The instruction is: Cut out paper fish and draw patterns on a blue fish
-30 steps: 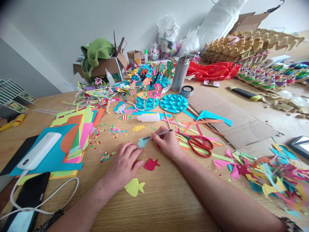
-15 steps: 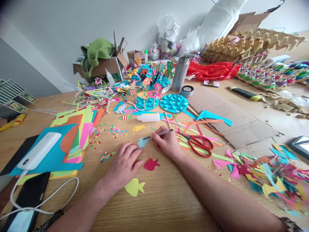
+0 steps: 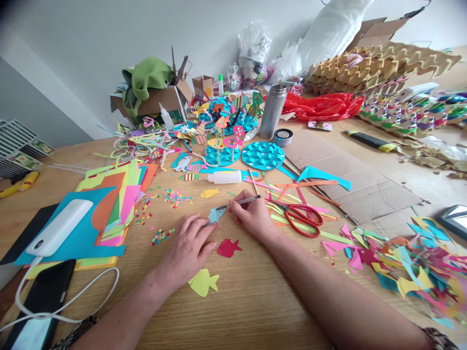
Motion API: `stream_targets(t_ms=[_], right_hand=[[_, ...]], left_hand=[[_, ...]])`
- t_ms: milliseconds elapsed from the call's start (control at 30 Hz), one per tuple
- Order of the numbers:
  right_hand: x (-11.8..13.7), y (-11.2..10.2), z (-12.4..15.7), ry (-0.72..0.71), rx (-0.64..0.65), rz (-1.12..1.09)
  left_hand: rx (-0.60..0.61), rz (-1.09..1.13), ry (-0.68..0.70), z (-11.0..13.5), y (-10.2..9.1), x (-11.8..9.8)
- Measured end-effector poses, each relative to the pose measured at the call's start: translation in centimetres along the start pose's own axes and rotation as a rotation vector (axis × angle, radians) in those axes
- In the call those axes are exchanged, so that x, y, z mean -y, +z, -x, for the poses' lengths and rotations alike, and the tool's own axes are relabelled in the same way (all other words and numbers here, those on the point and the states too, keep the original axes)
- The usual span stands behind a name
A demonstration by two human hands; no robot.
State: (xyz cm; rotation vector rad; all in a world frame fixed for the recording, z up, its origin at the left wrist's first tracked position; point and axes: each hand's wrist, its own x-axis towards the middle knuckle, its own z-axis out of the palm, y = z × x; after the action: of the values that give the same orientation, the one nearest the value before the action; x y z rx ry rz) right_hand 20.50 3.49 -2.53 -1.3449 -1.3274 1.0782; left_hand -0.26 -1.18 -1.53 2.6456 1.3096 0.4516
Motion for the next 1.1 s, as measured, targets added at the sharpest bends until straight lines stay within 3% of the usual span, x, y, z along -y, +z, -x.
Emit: stream_targets(t_ms=[1100], right_hand=[[-0.39,-0.04,-0.06,-0.008,0.018,-0.022]], left_hand=[[0.006,0.008,-0.008,-0.05,-0.02,-0.03]])
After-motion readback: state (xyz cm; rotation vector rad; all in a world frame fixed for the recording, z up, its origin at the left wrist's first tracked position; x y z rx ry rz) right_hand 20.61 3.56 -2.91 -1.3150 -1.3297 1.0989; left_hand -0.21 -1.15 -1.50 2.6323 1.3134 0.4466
